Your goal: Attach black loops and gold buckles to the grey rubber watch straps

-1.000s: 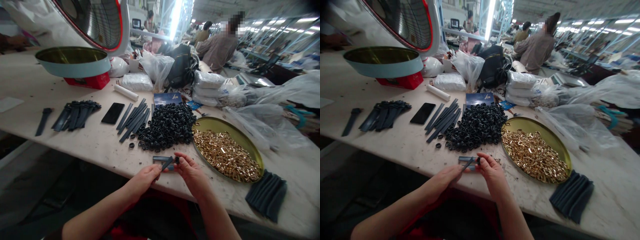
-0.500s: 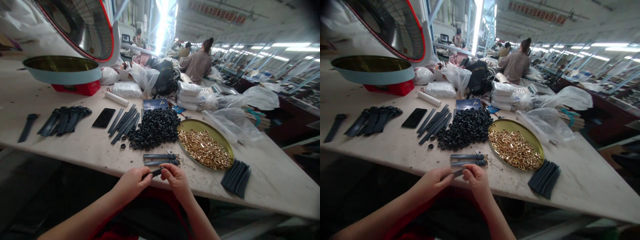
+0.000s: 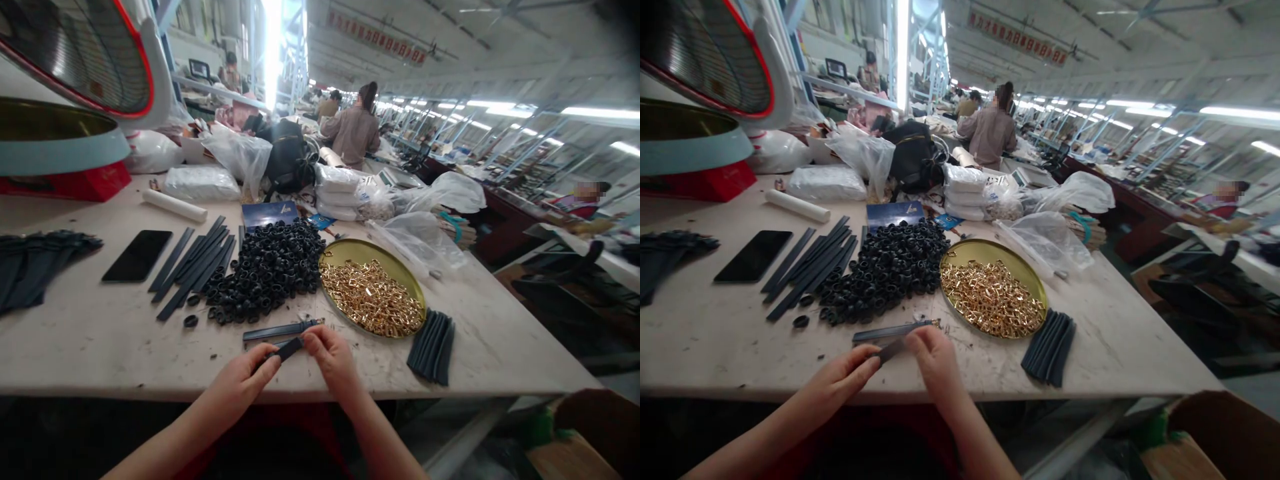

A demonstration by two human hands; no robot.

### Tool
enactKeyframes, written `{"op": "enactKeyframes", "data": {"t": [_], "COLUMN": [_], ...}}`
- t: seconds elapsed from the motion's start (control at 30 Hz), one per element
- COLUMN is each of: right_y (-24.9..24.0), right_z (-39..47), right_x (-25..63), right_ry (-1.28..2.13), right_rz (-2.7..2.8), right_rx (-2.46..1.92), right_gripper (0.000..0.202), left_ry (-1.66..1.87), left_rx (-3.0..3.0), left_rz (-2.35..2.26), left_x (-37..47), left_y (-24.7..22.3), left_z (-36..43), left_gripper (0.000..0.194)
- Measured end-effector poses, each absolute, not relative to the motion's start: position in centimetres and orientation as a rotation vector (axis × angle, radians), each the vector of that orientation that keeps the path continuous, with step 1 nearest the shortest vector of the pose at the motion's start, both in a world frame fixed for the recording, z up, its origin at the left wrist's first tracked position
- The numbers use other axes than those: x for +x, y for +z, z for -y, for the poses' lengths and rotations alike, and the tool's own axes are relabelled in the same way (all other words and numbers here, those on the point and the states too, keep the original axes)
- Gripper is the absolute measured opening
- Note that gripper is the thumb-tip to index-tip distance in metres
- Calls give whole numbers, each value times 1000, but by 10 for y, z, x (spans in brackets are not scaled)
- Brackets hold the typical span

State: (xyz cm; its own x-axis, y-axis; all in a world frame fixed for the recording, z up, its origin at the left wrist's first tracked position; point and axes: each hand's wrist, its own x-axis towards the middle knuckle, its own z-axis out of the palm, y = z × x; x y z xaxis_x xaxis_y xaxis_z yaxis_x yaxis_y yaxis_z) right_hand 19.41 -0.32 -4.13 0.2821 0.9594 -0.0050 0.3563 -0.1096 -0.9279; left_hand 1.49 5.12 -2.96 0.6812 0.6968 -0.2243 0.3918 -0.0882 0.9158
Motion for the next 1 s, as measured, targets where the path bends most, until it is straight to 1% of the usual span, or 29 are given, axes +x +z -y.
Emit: {"op": "enactKeyframes", "data": {"t": [0.07,0.1,0.23,0.43,0.5,0.63,0.7,0.87,1.0], "right_y": [-34,-32,-33,-28,-22,-19,-21,-23,-17], "right_z": [-10,-17,-42,-44,-37,-18,-9,8,16], "right_x": [235,254,301,302,286,232,203,161,151], "right_ry": [354,295,341,443,573,1214,1411,1626,1582], "right_rz": [1446,1463,1538,1554,1523,1227,1081,937,904], "right_rx": [-2057,-2132,-2219,-2178,-2083,-1615,-1443,-1235,-1290], "right_gripper": [21,18,6,12,18,33,36,41,38], "left_ry": [316,319,293,262,300,441,461,408,359], "left_rx": [1620,1570,1442,1432,1477,1602,1628,1550,1463], "left_rz": [-968,-993,-988,-970,-968,-959,-936,-872,-814], "left_x": [18,20,30,30,29,30,28,11,-1], "left_y": [-32,-34,-42,-38,-32,-18,-15,-18,-14], "left_z": [-58,-60,-63,-61,-60,-58,-56,-43,-31], "left_gripper": [28,26,21,27,29,29,24,13,13]}}
